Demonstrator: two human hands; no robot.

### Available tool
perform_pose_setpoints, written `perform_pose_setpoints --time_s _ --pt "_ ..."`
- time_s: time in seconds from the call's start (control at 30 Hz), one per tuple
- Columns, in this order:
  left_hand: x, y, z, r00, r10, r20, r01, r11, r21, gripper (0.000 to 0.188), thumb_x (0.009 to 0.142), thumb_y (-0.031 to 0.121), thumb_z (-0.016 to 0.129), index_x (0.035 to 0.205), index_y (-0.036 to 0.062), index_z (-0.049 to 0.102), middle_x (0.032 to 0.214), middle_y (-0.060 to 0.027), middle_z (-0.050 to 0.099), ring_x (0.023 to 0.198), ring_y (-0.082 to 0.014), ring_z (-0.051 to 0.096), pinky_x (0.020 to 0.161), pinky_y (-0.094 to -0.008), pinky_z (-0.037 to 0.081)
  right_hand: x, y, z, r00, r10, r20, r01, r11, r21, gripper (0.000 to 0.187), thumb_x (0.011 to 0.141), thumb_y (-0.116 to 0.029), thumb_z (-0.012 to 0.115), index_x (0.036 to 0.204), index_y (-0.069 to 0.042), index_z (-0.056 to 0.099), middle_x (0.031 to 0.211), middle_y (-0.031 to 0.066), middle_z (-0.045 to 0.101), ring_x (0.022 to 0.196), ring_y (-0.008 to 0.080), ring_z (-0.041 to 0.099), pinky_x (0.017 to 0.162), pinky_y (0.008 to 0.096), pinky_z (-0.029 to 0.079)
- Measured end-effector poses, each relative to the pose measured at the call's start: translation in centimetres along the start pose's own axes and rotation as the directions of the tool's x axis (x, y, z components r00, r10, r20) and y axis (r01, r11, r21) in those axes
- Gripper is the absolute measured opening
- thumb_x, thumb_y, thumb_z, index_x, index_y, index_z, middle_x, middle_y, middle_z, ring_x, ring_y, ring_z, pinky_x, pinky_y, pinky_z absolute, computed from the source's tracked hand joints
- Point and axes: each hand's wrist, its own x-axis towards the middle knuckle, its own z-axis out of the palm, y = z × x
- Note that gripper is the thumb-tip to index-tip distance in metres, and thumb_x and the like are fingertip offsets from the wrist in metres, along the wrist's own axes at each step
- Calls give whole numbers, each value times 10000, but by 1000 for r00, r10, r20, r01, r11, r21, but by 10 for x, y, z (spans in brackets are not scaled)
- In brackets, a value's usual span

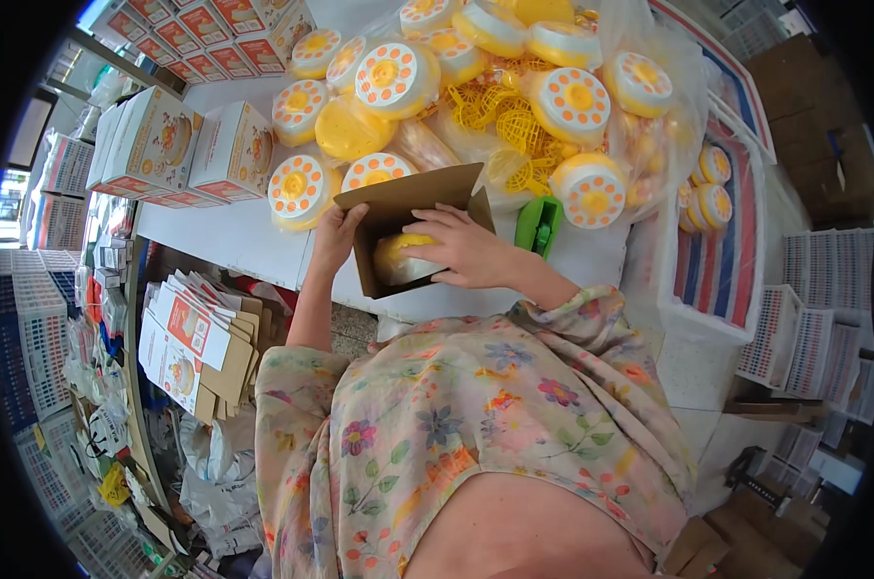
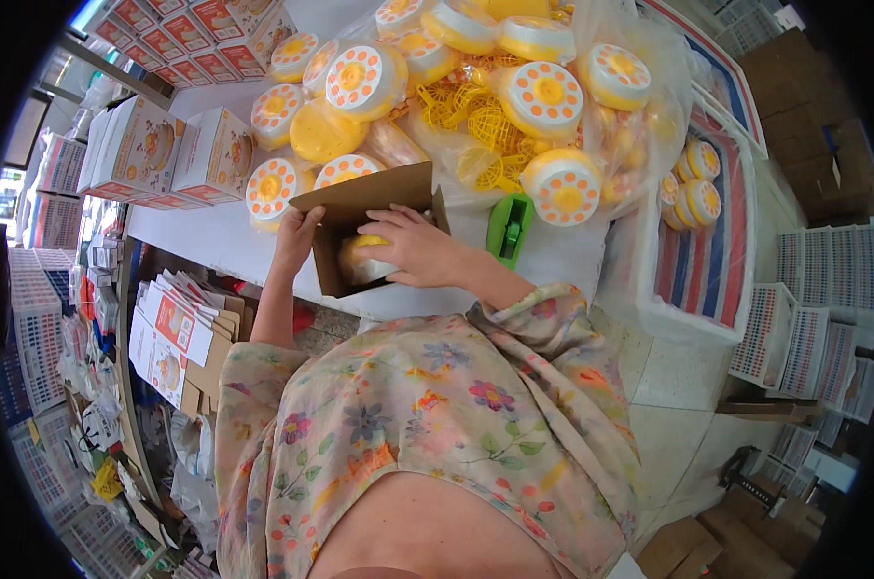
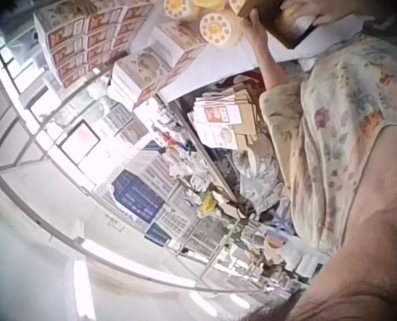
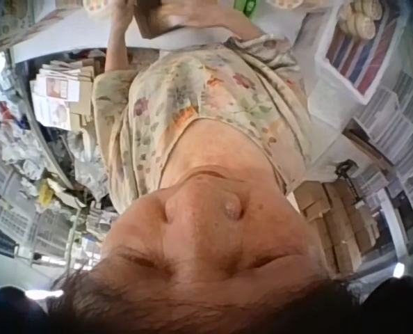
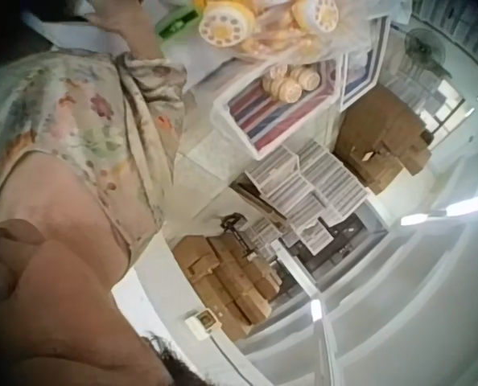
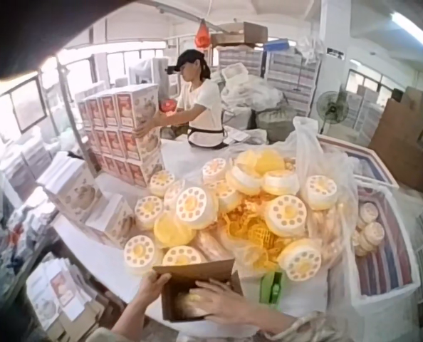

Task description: The person packs toy components into cardboard boxes by assembling the boxes, placing plastic toy parts inside, closing each box, and taping it shut with tape from a dispenser.

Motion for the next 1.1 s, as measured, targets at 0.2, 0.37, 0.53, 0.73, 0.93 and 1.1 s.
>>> perform_pose_setpoints --time_s 0.2,0.37,0.53,0.73,0.93,1.1 --pt "-9 -10 -10 995 -91 -39 93 995 39 213 970 138 617 1114 -15 654 1015 9 685 925 -64 568 853 -255 465 -35 103 -45 594 717 -364 -463 675 575 158 830 -15 597 965 -24 679 970 99 702 985 274 647 893 383 494" --pt "-10 1 -2 997 -66 -31 66 998 -7 211 971 149 620 1097 -15 660 995 17 685 920 -60 563 844 -252 461 -92 230 49 521 819 -242 -853 487 -189 236 855 -144 569 1036 -35 675 992 151 694 983 293 645 886 411 498" --pt "-12 -4 -1 997 -45 -57 41 997 -58 182 972 178 621 1021 10 669 872 45 645 808 -47 530 752 -235 439 -89 235 74 532 839 -115 -752 406 -520 312 853 -215 552 1071 -26 669 1044 199 681 1014 322 640 903 438 501" --pt "-12 5 -11 987 -153 55 151 987 45 290 957 143 631 1211 5 602 1103 -23 675 1020 -90 576 918 -275 450 -75 235 16 298 939 170 -916 332 -226 346 859 -276 574 1060 -8 661 1120 215 665 1061 332 636 891 453 507" --pt "-18 80 -15 978 -188 92 164 962 219 379 913 57 641 1278 15 548 1272 -78 605 1177 -179 571 1008 -325 428 -101 213 -73 352 915 198 -839 402 -366 347 869 -317 614 1025 -12 672 1037 185 693 907 277 689 770 400 550" --pt "-38 141 5 952 305 -31 -301 948 103 464 877 26 646 1323 21 515 1324 -109 572 1232 -237 544 1068 -370 397 -135 141 -101 557 814 164 -353 54 934 307 996 -258 538 1181 -20 599 902 35 661 680 103 624 539 270 514"
